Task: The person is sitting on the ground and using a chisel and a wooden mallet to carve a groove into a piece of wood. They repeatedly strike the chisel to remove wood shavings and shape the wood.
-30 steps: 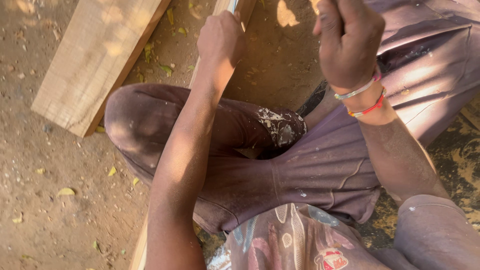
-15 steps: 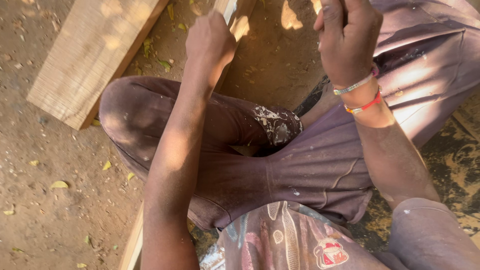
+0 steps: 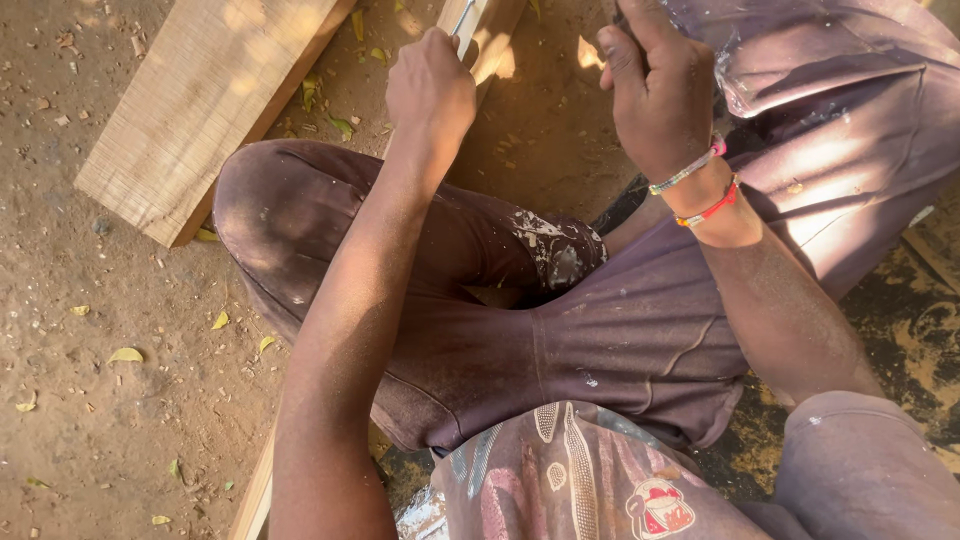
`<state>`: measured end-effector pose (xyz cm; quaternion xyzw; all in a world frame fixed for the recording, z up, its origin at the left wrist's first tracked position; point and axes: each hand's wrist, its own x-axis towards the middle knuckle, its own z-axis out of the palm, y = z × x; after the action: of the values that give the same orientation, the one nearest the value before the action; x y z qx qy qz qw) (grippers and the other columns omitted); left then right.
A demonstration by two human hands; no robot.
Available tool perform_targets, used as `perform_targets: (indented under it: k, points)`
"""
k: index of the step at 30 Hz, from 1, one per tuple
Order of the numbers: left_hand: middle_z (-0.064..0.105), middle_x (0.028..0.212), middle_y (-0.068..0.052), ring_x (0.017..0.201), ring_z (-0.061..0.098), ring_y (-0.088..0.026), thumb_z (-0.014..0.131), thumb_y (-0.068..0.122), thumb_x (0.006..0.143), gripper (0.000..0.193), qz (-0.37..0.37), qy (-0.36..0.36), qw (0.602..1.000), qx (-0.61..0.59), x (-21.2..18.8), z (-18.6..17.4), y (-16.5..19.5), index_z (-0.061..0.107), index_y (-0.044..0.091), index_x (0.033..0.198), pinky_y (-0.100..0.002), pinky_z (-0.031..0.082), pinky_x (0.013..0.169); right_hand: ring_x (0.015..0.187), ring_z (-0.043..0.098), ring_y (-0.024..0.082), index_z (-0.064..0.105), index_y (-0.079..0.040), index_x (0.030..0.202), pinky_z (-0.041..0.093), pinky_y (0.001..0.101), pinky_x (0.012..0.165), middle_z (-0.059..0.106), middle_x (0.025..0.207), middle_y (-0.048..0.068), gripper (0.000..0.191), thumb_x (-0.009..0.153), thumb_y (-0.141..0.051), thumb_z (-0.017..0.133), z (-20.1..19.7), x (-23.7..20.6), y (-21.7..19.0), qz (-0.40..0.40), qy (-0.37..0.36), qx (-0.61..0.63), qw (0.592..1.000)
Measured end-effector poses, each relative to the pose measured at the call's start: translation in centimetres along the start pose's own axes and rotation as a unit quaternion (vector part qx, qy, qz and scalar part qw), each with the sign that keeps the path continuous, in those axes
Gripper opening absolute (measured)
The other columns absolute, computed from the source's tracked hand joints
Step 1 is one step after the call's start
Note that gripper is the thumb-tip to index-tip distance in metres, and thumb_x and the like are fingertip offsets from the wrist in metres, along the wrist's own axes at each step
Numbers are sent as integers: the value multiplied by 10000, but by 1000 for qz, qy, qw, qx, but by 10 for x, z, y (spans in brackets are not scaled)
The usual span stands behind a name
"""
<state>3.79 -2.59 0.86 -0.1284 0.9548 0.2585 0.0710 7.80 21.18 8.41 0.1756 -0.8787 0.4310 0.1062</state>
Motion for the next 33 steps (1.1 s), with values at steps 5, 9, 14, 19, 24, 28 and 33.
perform_targets:
  k: [5, 9, 14, 19, 24, 28, 33]
  points:
    - [735, 919, -215, 903, 726, -427, 494, 183, 967, 227, 8, 9, 1000, -9, -4, 5, 1, 677, 68, 1036, -556, 547, 781, 718, 722, 209, 581, -106, 1497, 532, 339, 661, 694, 797, 86, 322, 1175, -105, 587, 1, 0, 2, 4, -22, -10, 1000]
    - [722, 845, -230, 802, 724, -421, 513, 278, 1025, 282, 42, 21, 999, -16, -3, 12, -5, 656, 40, 979, -555, 545, 712, 667, 709, 212, 562, -131, 1552, 539, 353, 650, 689, 740, 88, 386, 1169, -115, 608, 3, -2, -3, 11, -62, -23, 998]
    - [699, 729, -185, 639, 731, -323, 485, 286, 1046, 316, 66, 16, 997, -21, 1, 25, -11, 636, 24, 955, -509, 552, 577, 693, 725, 199, 537, -153, 1576, 562, 351, 672, 706, 810, 102, 433, 1153, -94, 610, 5, -8, -13, 7, -80, -3, 997]
    - [696, 698, -155, 583, 710, -264, 496, 224, 1057, 276, 64, 14, 997, -27, 2, 30, -12, 663, 17, 985, -469, 552, 533, 669, 703, 229, 529, -133, 1586, 546, 372, 654, 677, 737, 103, 454, 1141, -75, 600, 6, -9, -11, -6, -72, -39, 997]
    - [701, 730, -160, 577, 728, -252, 481, 147, 1036, 238, 58, 9, 997, -51, 1, 26, -7, 664, -1, 1066, -449, 583, 493, 664, 706, 225, 518, -125, 1570, 545, 375, 637, 685, 728, 86, 457, 1123, -105, 610, 16, -11, -8, 4, -98, -55, 994]
    - [723, 761, -177, 677, 750, -315, 504, 152, 1035, 224, 54, 17, 997, -56, -3, 20, -2, 687, 23, 1040, -494, 580, 603, 674, 700, 218, 512, -122, 1575, 537, 371, 646, 684, 742, 91, 450, 1134, -103, 598, 18, -16, -10, 5, -90, -41, 995]
    - [733, 859, -205, 791, 754, -369, 537, 126, 964, 188, 35, -7, 999, -20, -2, 14, 2, 669, 32, 1059, -527, 582, 677, 692, 681, 223, 470, -141, 1583, 542, 338, 629, 692, 812, 99, 430, 1173, -74, 577, 19, -17, -5, -63, 8, -24, 998]
